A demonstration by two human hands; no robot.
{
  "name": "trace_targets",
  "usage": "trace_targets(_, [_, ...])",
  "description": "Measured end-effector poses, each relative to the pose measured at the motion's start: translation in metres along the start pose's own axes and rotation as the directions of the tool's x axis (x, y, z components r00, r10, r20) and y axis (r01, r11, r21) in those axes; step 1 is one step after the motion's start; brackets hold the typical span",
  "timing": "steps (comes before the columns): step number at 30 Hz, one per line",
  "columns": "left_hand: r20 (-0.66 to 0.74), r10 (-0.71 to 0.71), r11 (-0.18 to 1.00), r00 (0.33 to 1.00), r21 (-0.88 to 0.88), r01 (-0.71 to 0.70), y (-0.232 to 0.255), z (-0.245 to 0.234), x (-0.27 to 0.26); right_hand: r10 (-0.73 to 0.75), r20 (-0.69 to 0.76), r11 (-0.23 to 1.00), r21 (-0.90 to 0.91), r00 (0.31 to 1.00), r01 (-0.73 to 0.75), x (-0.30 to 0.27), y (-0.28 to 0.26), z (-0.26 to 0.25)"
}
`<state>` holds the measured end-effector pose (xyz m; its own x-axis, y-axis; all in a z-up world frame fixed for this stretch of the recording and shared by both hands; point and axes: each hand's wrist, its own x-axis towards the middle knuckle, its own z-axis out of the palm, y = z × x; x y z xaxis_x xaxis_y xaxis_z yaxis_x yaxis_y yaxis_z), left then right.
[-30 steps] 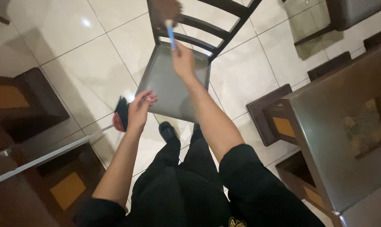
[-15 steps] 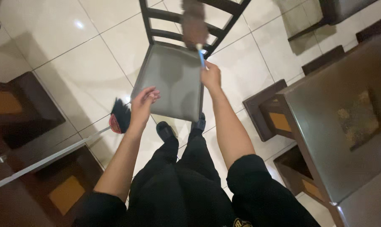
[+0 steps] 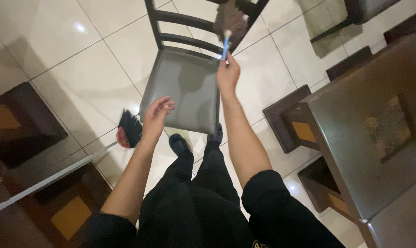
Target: The person dusts chairs with a feather duster and pushes them in under tables by hand.
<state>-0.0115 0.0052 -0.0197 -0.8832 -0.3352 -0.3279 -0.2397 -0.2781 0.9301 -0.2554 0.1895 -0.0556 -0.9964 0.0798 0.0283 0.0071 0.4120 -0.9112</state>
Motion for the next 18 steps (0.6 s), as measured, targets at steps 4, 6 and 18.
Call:
trace_targets(4, [-0.054, -0.003, 0.999, 0.999, 0.044, 0.005, -0.003, -0.021, -0.012, -0.100, 0.194, 0.993, -0.039, 0.976, 0.109, -0.019, -0.034, 0.056])
trace_targets(6, [-0.097, -0.006, 1.000, 0.995, 0.028, 0.009, -0.003, -0.032, -0.021, -0.036, 0.329, 0.983, -0.156, 0.944, 0.092, -0.022, -0.069, 0.087])
trace_targets(18, [-0.101, 0.022, 0.999, 0.995, 0.029, -0.019, -0.005, -0.032, -0.019, 0.118, 0.496, 0.837, -0.516, 0.860, 0.183, -0.034, -0.073, 0.041])
